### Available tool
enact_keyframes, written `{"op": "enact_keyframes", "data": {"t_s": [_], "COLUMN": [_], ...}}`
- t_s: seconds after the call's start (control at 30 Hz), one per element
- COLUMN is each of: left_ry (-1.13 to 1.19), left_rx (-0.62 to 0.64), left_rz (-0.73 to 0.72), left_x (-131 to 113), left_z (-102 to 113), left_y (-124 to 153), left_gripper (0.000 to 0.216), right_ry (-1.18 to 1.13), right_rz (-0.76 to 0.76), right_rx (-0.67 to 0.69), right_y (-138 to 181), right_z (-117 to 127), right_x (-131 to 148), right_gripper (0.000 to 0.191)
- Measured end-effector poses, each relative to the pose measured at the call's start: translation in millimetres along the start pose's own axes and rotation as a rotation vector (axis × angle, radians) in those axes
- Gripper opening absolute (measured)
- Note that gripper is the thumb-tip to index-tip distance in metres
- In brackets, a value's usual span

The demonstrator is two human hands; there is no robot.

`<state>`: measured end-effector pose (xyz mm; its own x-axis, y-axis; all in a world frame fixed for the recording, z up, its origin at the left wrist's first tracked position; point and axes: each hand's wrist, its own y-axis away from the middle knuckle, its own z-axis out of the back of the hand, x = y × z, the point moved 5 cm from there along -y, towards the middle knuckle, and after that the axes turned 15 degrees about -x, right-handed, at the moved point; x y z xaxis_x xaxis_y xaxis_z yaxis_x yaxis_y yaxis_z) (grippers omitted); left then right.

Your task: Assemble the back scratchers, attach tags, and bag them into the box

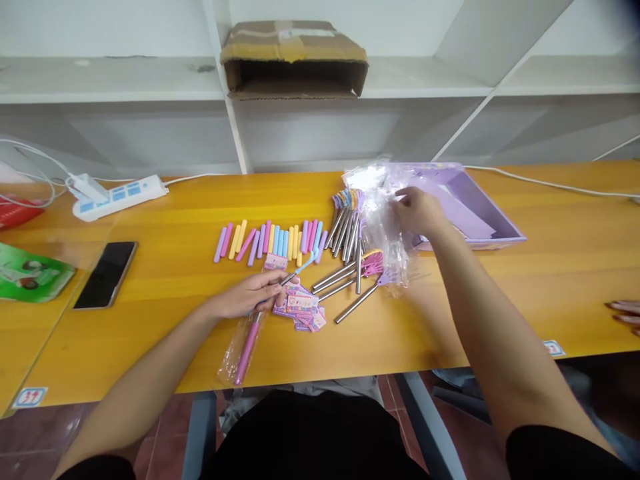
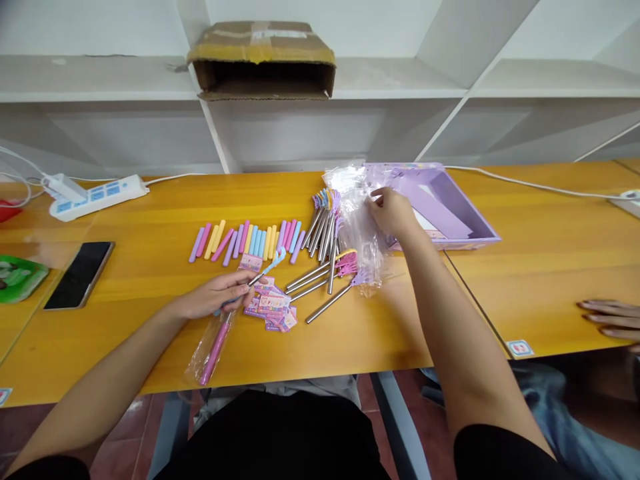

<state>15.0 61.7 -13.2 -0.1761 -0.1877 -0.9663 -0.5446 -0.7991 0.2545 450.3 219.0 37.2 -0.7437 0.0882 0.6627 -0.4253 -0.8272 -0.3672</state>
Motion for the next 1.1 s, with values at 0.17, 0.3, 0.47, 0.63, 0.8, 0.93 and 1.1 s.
{"op": "enact_keyframes", "data": {"t_s": [0.17,0.3,0.47,0.63,0.8,0.93,1.1], "left_ry": [0.012,0.008,-0.009,-0.056,-0.62,-1.001,-1.202], "left_rx": [-0.027,-0.044,-0.061,-0.094,-0.077,-0.11,-0.267], "left_rz": [-0.004,-0.024,-0.027,-0.124,-0.431,-0.703,-0.827], "left_x": [-0.5,-4.0,-6.9,-20.0,-46.5,-51.8,-40.2], "left_z": [-2.6,-4.0,-3.6,-4.7,-35.6,-72.9,-84.0], "left_y": [-0.7,-1.8,-3.8,1.2,20.0,32.2,35.0], "left_gripper": [0.037,0.032,0.027,0.029,0.02,0.014,0.024], "right_ry": [0.155,0.202,0.263,0.078,-0.436,-0.671,-0.834], "right_rz": [0.167,0.213,0.206,0.193,0.267,0.111,-0.062], "right_rx": [-0.105,-0.079,0.045,-0.244,0.539,0.65,0.644], "right_y": [28.6,74.6,151.4,210.0,287.4,315.0,320.3], "right_z": [18.3,46.7,71.0,96.4,35.7,1.3,-8.4], "right_x": [-0.2,-5.5,-9.4,25.6,98.2,130.1,133.8], "right_gripper": [0.042,0.034,0.048,0.024,0.048,0.054,0.062]}}
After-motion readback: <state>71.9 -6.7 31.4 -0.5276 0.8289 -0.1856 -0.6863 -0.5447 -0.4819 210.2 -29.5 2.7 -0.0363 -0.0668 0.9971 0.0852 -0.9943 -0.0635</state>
